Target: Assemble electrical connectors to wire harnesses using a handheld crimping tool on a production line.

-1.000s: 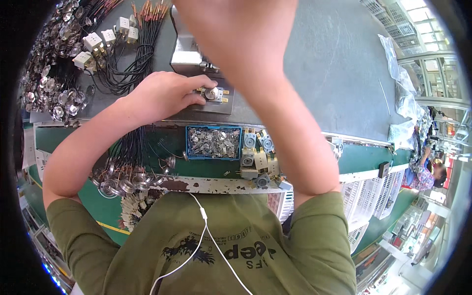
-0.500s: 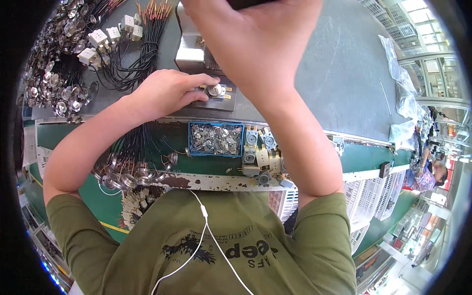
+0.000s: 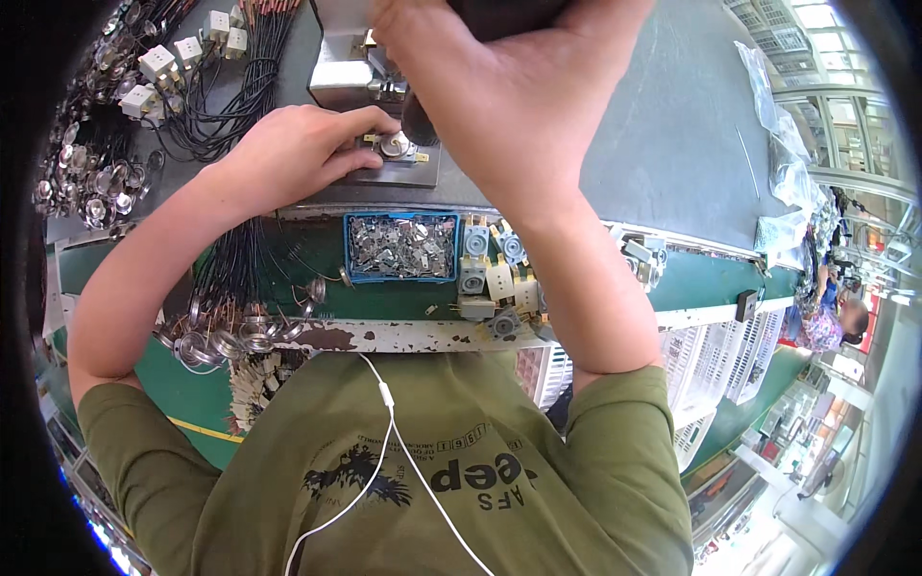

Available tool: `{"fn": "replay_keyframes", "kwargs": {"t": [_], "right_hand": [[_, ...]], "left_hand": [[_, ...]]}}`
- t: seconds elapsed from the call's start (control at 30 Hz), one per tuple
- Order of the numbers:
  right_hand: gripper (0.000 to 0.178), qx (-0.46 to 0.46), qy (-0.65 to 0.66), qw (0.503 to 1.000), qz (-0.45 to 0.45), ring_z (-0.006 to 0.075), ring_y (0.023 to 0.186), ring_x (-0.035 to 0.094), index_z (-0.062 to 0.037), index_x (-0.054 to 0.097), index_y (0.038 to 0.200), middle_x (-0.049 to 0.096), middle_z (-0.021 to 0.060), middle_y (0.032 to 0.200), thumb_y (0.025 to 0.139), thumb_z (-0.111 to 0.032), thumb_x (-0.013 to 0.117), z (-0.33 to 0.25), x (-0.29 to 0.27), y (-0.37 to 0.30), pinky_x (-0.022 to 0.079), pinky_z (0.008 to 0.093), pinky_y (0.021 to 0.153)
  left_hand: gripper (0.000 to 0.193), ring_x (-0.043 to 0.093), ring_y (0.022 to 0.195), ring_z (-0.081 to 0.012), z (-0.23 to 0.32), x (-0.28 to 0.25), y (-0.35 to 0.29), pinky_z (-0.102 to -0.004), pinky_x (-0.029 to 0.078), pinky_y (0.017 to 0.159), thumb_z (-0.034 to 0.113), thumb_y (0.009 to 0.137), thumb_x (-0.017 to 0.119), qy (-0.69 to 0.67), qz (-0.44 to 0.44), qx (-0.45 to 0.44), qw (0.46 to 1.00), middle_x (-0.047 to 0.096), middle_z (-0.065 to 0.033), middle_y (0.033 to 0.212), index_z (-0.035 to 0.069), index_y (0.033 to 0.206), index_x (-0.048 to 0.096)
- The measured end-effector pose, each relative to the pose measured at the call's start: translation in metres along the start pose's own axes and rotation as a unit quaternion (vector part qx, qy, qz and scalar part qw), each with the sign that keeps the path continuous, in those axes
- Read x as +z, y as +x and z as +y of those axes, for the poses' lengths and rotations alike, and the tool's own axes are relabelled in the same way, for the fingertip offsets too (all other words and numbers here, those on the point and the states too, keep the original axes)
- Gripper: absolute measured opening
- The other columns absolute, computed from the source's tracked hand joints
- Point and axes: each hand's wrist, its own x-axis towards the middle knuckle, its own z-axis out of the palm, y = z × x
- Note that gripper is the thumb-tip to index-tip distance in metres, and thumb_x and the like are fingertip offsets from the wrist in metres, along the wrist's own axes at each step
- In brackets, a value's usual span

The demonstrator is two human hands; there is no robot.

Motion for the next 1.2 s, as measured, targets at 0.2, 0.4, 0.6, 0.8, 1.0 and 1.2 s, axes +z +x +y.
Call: {"fn": "replay_keyframes", "kwargs": {"t": [0.2, 0.4, 0.6, 0.8, 1.0, 1.2], "right_hand": [[0.032, 0.069, -0.189, 0.978, 0.059, 0.0125, 0.063, 0.066, 0.0016, 0.056, 0.114, 0.07, 0.0089, 0.09, 0.089, 0.004, 0.077, -0.009, 0.007, -0.009, 0.055, 0.0251, 0.054], [0.042, 0.056, -0.211, 0.976, -0.007, 0.0159, 0.074, 0.071, 0.0025, 0.051, 0.121, 0.07, 0.0115, 0.095, 0.088, 0.008, 0.076, -0.005, 0.008, -0.012, 0.061, 0.0286, 0.063], [0.044, -0.027, -0.145, 0.989, 0.011, 0.0173, 0.077, 0.073, 0.002, 0.048, 0.124, 0.071, 0.0124, 0.091, 0.09, 0.002, 0.076, 0.011, -0.001, -0.016, 0.062, 0.03, 0.067], [0.012, -0.326, -0.698, 0.607, -0.195, 0.015, 0.097, 0.066, -0.0119, 0.067, 0.102, 0.072, -0.0025, 0.088, 0.096, -0.02, 0.074, 0.008, -0.045, -0.005, 0.037, 0.0434, 0.103], [0.016, -0.232, -0.646, 0.704, -0.183, 0.015, 0.09, 0.067, -0.0095, 0.064, 0.106, 0.071, 0.0, 0.085, 0.096, -0.018, 0.074, -0.001, -0.024, -0.013, 0.041, 0.0399, 0.093], [0.02, -0.141, -0.588, 0.782, -0.148, 0.0151, 0.083, 0.067, -0.007, 0.061, 0.11, 0.07, 0.0025, 0.083, 0.096, -0.015, 0.074, -0.023, -0.041, -0.001, 0.045, 0.0363, 0.083]], "left_hand": [[0.033, 0.071, 0.085, -0.0371, 0.002, 0.001, -0.002, -0.0495, 0.055, 0.073, 0.035, 0.1, 0.063, -0.003, 0.002, -0.001, 1.0, 0.074, -0.0123, 0.089, 0.019, 0.128, 0.06], [0.029, 0.071, 0.085, -0.0384, 0.004, 0.002, -0.003, -0.0508, 0.055, 0.073, 0.034, 0.098, 0.065, 0.007, 0.021, 0.0, 1.0, 0.073, -0.014, 0.088, 0.02, 0.124, 0.062], [0.029, 0.071, 0.086, -0.0375, -0.002, 0.007, 0.0, -0.0496, 0.055, 0.074, 0.033, 0.098, 0.065, 0.018, 0.059, 0.033, 0.998, 0.074, -0.0119, 0.09, 0.02, 0.124, 0.063], [0.029, 0.071, 0.085, -0.0365, -0.003, 0.012, -0.005, -0.0496, 0.055, 0.074, 0.033, 0.099, 0.064, 0.014, 0.065, 0.031, 0.997, 0.074, -0.0117, 0.09, 0.02, 0.124, 0.063], [0.037, 0.07, 0.087, -0.0367, -0.006, 0.015, -0.007, -0.0495, 0.055, 0.075, 0.03, 0.098, 0.065, 0.04, 0.049, 0.027, 0.998, 0.072, -0.014, 0.09, 0.022, 0.134, 0.059], [0.036, 0.067, 0.095, -0.0332, 0.007, -0.003, -0.004, -0.0463, 0.053, 0.079, 0.028, 0.095, 0.068, 0.107, 0.084, 0.092, 0.986, 0.068, -0.0106, 0.086, 0.013, 0.126, 0.058]]}}
